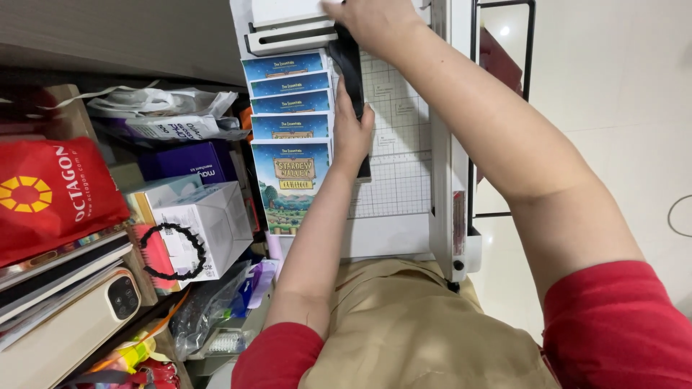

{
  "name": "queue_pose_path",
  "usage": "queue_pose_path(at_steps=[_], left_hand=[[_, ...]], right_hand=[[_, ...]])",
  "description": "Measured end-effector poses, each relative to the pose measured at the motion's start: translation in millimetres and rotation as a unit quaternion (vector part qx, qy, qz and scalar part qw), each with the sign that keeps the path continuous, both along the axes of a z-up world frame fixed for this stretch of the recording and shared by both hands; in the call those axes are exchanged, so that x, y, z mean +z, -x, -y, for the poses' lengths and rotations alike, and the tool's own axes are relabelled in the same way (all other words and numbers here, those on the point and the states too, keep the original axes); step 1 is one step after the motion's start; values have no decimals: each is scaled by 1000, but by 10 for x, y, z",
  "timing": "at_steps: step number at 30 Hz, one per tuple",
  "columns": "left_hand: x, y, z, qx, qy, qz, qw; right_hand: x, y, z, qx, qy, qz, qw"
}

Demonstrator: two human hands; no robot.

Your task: Using a manual paper cutter to trim printed sheets and booklets.

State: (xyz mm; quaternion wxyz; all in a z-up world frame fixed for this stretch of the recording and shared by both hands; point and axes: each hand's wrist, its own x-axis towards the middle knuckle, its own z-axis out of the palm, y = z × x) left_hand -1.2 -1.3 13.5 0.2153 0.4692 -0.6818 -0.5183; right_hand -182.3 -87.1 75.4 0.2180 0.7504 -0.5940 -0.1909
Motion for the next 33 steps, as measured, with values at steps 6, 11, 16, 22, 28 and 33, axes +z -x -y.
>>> queue_pose_path(at_steps=[6,11,16,22,28,33], left_hand=[[-129,-5,7,2,14,-3,1000],[-149,-17,-5,1,33,-5,999],[9,0,8,6,0,-9,1000],[-137,-6,19,6,25,5,1000],[-57,4,8,9,-6,18,1000],[-247,-2,2,17,40,-14,999]], right_hand=[[-232,-6,94,10,-63,136,989],[-170,-140,114,-49,-70,186,979],[-466,-290,180,-162,-15,273,948],[-202,-95,299,-205,-144,226,942],[-144,129,234,-17,-184,223,957],[-124,133,83,33,-117,194,974]])
